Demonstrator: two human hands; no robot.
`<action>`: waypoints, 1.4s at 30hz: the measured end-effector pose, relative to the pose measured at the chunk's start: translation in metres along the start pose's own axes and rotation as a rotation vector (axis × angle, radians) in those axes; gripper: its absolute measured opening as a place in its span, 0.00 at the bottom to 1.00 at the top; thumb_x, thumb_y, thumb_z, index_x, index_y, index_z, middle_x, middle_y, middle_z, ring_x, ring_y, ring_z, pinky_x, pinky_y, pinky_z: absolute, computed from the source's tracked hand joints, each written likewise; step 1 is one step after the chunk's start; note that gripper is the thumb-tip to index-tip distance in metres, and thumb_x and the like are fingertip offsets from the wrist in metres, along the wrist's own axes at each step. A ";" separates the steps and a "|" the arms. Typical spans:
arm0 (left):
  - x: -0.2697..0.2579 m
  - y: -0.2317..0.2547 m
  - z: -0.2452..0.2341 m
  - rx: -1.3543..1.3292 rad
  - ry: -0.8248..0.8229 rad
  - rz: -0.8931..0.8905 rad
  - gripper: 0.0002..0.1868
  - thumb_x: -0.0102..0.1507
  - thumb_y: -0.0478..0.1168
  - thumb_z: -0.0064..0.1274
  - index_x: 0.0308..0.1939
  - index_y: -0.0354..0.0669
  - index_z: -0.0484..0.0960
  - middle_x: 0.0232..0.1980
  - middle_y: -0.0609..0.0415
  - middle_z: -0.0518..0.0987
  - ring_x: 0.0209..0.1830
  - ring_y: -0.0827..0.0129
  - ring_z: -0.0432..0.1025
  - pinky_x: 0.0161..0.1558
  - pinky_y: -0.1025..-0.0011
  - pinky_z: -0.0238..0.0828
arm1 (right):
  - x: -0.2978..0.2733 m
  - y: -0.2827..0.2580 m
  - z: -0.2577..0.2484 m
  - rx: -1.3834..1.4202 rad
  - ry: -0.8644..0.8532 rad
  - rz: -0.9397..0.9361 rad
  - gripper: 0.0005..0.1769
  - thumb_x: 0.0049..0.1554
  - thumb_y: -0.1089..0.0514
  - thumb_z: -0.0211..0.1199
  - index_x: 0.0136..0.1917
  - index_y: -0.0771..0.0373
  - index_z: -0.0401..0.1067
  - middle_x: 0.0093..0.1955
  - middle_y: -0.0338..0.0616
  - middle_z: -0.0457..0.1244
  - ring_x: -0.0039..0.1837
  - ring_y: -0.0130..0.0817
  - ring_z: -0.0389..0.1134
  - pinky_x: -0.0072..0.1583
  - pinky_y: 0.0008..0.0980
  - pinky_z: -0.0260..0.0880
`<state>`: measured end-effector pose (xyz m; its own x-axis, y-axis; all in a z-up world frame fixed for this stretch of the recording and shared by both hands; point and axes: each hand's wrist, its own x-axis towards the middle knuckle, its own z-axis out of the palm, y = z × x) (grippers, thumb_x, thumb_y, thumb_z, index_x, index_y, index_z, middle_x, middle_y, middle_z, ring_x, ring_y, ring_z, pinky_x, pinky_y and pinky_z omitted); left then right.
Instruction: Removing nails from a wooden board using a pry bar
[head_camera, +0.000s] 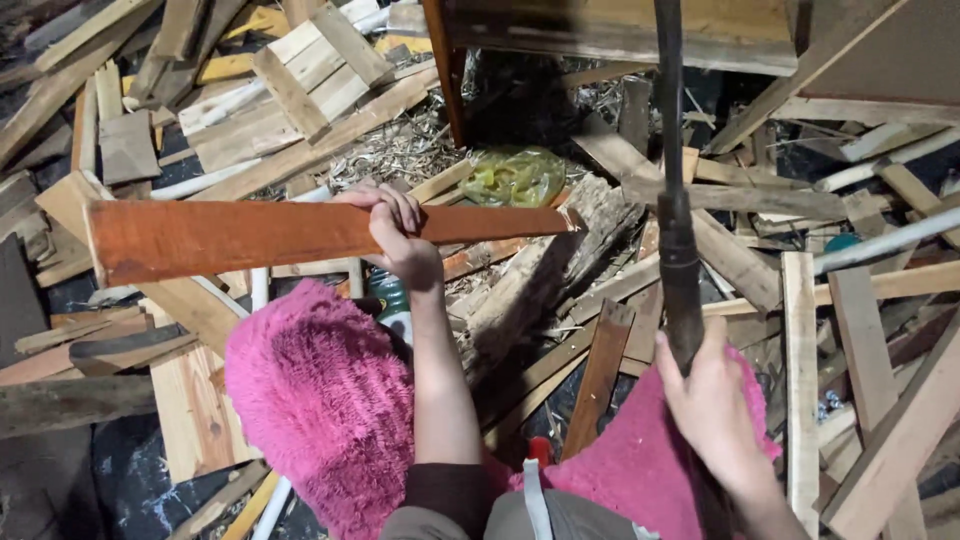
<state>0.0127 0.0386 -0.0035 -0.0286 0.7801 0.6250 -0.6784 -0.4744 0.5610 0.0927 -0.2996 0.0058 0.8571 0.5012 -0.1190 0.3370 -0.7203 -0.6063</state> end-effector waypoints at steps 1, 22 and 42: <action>0.000 0.003 0.004 0.006 0.003 -0.001 0.10 0.63 0.28 0.27 0.44 0.43 0.62 0.32 0.60 0.61 0.23 0.78 0.52 0.25 0.82 0.52 | 0.005 0.010 0.018 -0.001 -0.006 -0.001 0.17 0.64 0.56 0.58 0.53 0.72 0.57 0.28 0.52 0.64 0.24 0.48 0.66 0.26 0.44 0.64; 0.003 0.025 0.025 -0.094 -0.048 0.021 0.13 0.62 0.24 0.26 0.45 0.42 0.60 0.34 0.55 0.62 0.25 0.75 0.53 0.26 0.78 0.54 | -0.002 0.003 0.009 0.123 -0.095 0.060 0.13 0.65 0.56 0.55 0.53 0.69 0.58 0.26 0.44 0.57 0.20 0.39 0.60 0.21 0.39 0.60; -0.007 0.008 -0.012 -0.117 -0.035 -0.216 0.07 0.67 0.32 0.27 0.37 0.44 0.61 0.31 0.59 0.59 0.27 0.76 0.51 0.31 0.78 0.50 | -0.005 -0.002 0.005 0.074 -0.275 0.154 0.16 0.66 0.55 0.54 0.61 0.67 0.60 0.33 0.45 0.60 0.24 0.38 0.65 0.25 0.35 0.71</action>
<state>-0.0008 0.0346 -0.0099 0.1506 0.8426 0.5170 -0.7467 -0.2457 0.6181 0.0856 -0.2983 0.0032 0.7548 0.5071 -0.4161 0.1735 -0.7661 -0.6188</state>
